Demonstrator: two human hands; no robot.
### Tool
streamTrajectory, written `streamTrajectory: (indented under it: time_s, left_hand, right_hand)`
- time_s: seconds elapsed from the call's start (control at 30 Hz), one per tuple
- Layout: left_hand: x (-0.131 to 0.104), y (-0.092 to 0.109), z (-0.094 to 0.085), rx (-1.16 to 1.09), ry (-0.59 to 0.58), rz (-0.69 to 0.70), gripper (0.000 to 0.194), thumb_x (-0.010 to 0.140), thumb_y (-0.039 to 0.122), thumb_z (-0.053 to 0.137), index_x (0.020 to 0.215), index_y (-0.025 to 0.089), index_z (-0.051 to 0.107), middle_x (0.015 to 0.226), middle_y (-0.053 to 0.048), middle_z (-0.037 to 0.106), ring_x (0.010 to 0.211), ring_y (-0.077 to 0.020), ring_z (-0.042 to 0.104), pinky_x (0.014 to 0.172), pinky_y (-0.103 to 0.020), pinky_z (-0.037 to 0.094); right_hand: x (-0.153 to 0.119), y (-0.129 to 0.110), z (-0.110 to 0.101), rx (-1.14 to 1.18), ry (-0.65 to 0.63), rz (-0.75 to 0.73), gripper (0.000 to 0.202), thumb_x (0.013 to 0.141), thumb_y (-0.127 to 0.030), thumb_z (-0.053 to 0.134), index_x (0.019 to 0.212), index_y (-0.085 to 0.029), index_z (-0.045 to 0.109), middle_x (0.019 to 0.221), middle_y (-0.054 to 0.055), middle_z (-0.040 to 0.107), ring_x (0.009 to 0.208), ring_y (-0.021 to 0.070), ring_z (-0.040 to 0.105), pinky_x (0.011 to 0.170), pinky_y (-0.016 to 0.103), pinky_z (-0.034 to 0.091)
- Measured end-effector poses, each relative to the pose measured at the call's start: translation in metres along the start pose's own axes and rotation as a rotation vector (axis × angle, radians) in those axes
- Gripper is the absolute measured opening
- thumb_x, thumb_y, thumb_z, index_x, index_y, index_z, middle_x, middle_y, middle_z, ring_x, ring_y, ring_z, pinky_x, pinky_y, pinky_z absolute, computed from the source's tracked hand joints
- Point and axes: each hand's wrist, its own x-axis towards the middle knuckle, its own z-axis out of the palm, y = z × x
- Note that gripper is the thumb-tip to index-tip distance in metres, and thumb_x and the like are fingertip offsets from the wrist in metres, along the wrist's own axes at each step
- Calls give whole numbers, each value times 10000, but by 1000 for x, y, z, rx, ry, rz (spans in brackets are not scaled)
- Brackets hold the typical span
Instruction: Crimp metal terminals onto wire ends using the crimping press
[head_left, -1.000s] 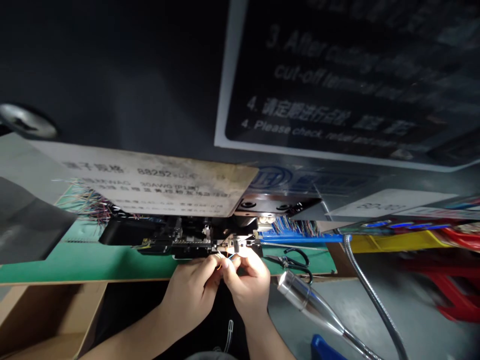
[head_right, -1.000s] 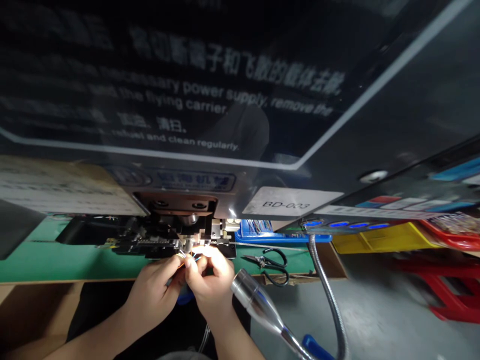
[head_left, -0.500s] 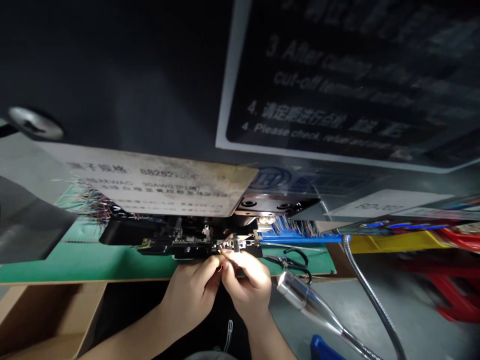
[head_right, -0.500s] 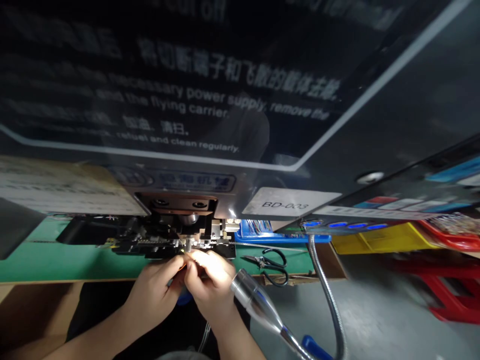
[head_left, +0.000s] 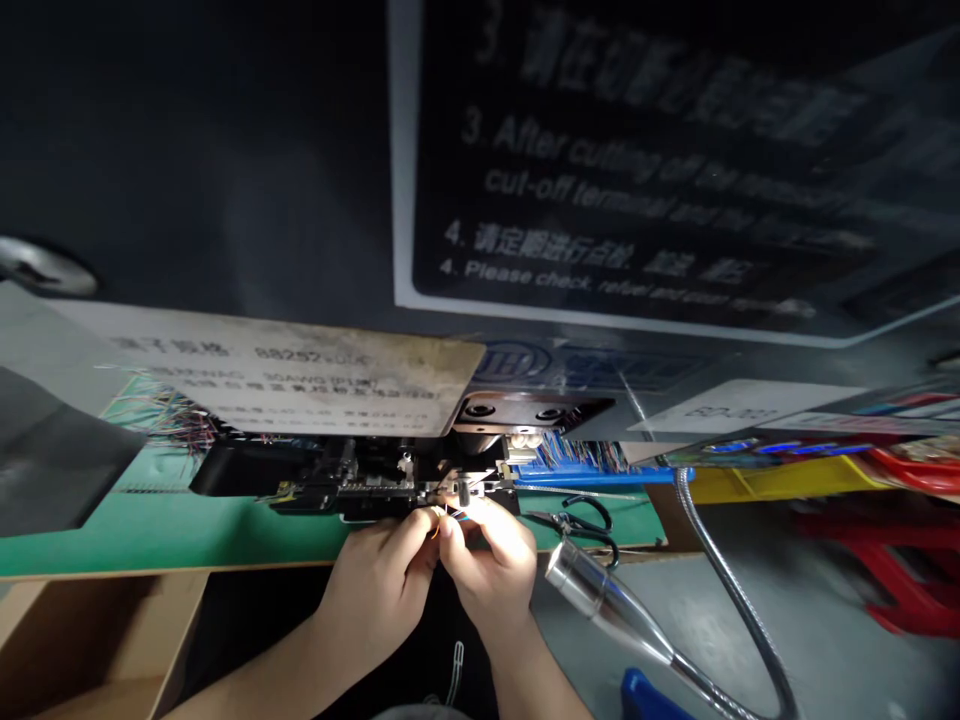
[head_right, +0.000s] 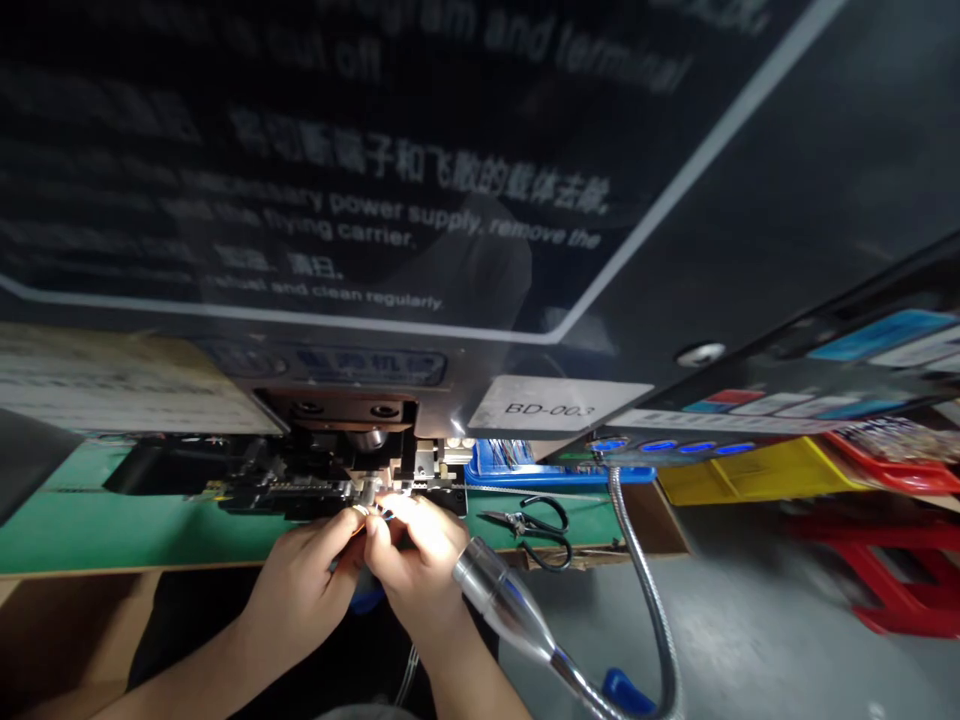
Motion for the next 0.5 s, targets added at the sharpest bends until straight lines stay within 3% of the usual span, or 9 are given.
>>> streamTrajectory:
  time_s: [0.33,0.5]
  left_hand:
    - [-1,-2,0,-36,-36,-27,179,907,123,466,947,223,609,800,-10,752,683,-203,723,600,-278,541]
    - [0,-1,-1,-71,-74,-30,180,913,115,450,878,212,599,739,-8,735,635,-193,712,557,-265,518]
  right_hand:
    - [-4,-3,1,22,28,142,52,824,-157,658,850,-202,657,603,-33,582,460,110,498,473,243,452]
    - [-3,-6,0,41,-21,191,78,844,-188,635,865,-185,710,615,-10,618,492,125,518,481,248,454]
